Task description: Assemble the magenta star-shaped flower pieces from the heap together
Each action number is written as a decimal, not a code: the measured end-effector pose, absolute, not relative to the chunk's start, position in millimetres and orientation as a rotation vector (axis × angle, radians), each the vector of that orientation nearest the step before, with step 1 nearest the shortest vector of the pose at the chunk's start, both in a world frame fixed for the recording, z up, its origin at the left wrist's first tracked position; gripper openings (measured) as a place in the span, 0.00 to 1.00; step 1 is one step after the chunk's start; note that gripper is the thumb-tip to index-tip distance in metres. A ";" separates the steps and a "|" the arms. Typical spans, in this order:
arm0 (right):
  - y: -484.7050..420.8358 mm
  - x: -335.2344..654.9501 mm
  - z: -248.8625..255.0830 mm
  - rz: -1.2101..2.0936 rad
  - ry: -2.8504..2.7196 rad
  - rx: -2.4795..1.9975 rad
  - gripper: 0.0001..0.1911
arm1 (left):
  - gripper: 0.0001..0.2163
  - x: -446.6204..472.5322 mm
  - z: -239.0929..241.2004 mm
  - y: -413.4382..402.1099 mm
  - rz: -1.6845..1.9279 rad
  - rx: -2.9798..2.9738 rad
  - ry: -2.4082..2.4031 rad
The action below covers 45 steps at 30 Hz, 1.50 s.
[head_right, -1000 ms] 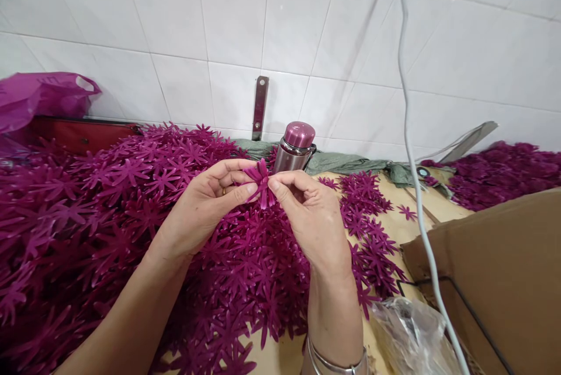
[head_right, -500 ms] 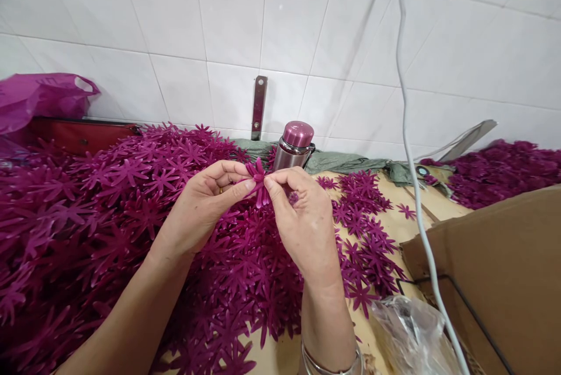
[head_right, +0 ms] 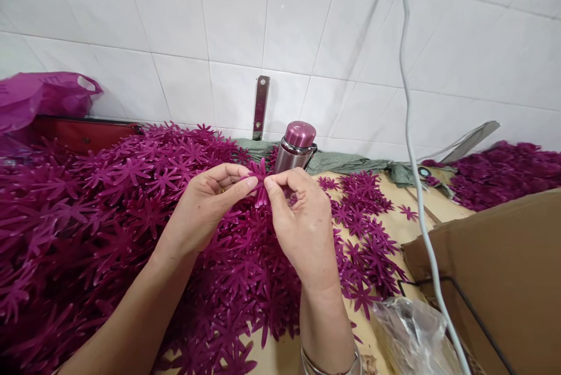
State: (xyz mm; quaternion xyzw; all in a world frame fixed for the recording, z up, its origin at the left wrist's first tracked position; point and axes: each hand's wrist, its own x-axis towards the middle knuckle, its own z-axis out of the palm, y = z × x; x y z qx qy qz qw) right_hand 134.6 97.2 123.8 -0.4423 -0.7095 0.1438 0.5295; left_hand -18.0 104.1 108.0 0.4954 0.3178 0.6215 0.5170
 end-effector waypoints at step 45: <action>127.1 143.7 107.9 1.265 -1.060 -0.768 0.22 | 0.06 -23.9 92.9 115.4 1.591 1.287 1.004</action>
